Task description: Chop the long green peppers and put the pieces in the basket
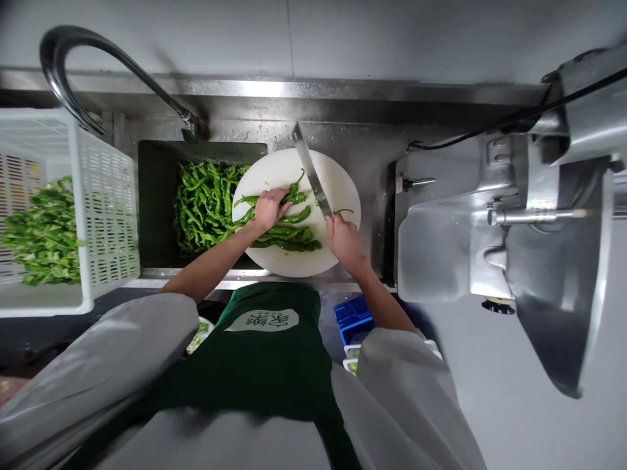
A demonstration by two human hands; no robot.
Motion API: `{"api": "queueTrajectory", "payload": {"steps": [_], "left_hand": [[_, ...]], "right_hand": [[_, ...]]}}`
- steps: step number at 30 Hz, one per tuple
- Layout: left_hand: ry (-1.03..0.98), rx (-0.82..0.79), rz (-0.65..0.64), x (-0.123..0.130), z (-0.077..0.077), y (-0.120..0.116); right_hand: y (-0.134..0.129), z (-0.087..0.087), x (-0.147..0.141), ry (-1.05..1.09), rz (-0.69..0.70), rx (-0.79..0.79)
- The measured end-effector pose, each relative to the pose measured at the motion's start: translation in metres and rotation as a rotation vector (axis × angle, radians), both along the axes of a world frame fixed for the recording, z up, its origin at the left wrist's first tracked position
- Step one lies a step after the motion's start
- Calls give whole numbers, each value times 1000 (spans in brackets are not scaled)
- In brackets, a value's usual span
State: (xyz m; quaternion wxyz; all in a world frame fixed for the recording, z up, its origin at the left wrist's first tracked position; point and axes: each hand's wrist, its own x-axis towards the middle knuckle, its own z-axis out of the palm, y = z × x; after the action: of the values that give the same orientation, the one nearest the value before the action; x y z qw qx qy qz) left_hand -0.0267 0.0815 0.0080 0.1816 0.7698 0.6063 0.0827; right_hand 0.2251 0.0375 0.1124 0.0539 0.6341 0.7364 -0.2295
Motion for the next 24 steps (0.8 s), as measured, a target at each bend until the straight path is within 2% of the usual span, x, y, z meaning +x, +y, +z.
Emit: {"api": "queueTrajectory", "payload": {"steps": [4,8,14,19,24], "left_hand": [[-4,6,17,2,-2,-1],[-11,0,-1,2,-2,-2],[-27,-34,-12,2,-2,1],[-41,-42,5,-1,-1,2],[-29,-33,35,1,-1,4]], "right_hand": [[37,-1,-43,46,77,5],[58,-17,-65,20,144,-51],[76,-32,-79,-9,153,-91],[85,-32,-84,13,177,-74],[91,-30,-87,45,213,-122]]}}
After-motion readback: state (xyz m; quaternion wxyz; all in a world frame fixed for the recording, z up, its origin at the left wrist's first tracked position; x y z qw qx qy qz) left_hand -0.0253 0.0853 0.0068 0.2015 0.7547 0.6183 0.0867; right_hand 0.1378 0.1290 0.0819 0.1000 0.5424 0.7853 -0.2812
